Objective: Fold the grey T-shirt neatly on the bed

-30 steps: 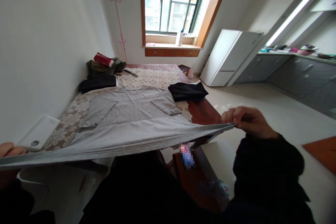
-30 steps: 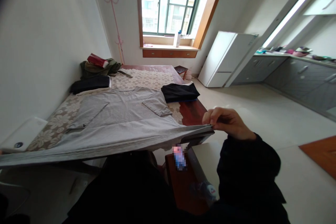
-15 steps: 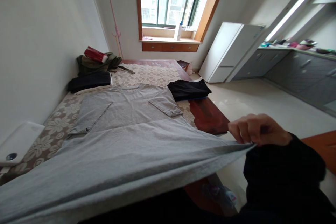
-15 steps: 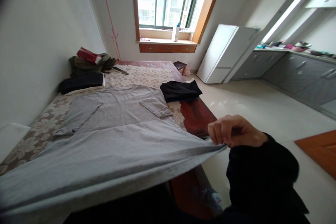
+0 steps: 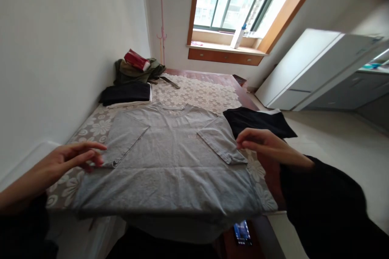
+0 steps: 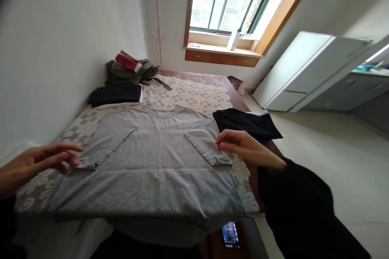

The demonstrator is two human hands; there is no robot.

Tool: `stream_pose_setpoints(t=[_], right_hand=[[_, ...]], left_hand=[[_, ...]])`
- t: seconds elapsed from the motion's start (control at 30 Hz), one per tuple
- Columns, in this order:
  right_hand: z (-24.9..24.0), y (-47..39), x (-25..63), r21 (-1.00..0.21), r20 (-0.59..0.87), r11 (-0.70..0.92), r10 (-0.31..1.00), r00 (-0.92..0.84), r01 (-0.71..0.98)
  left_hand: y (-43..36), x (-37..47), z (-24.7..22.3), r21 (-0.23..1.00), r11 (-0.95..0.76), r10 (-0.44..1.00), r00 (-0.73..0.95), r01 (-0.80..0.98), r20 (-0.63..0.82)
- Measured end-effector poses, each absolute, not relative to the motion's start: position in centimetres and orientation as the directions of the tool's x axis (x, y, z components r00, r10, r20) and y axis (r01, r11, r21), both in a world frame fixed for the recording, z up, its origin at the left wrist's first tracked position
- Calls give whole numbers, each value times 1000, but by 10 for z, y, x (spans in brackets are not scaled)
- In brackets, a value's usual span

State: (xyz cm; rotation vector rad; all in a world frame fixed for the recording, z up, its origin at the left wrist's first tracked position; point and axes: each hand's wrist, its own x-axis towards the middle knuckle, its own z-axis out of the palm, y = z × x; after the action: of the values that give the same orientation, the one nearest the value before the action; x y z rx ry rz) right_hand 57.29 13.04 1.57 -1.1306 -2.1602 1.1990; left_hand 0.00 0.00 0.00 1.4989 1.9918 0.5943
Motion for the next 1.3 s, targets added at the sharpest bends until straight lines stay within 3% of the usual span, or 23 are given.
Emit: stream_pose_setpoints(t=[0.07,0.17,0.3,0.4,0.53,0.73,0.9,1.03,1.13,1.23,1.3], right_hand=[[2,177,544,-770,3,392,791,-612,504],[-21,244,513,-516,36,521,806,-591,680],[-53,308,499,-135,23,428,903,-429,894],[-74,332,507,-13,-53,350,935,-350,937],[-92,347,522,-84,-89,334,936,-341,939],[-97,359,530,-123,-86,422,897,-433,898],[-104,360,528,-122,-111,414,897,-427,902],[-104,357,525,-111,-90,408,904,-418,906],[-94,354,526,-144,5,392,918,-396,908],[-86,351,523,-124,62,348,938,-342,929],[-87,349,518,-73,23,309,951,-309,948]], left_hand=[[43,6,-7,679,244,965,-106,693,-239],[104,3,-22,518,177,983,-129,837,-128],[163,-27,-53,280,200,979,-203,939,-20],[188,-53,-78,211,240,968,-249,948,15],[205,-71,-97,282,238,960,-270,929,77],[218,-76,-100,391,275,950,-311,878,31],[224,-77,-98,561,267,953,-301,784,-33],[221,-75,-96,571,248,954,-300,782,-3],[217,-75,-89,573,265,932,-359,775,54],[217,-74,-83,509,277,931,-359,815,68],[218,-71,-84,468,277,937,-344,839,63]])
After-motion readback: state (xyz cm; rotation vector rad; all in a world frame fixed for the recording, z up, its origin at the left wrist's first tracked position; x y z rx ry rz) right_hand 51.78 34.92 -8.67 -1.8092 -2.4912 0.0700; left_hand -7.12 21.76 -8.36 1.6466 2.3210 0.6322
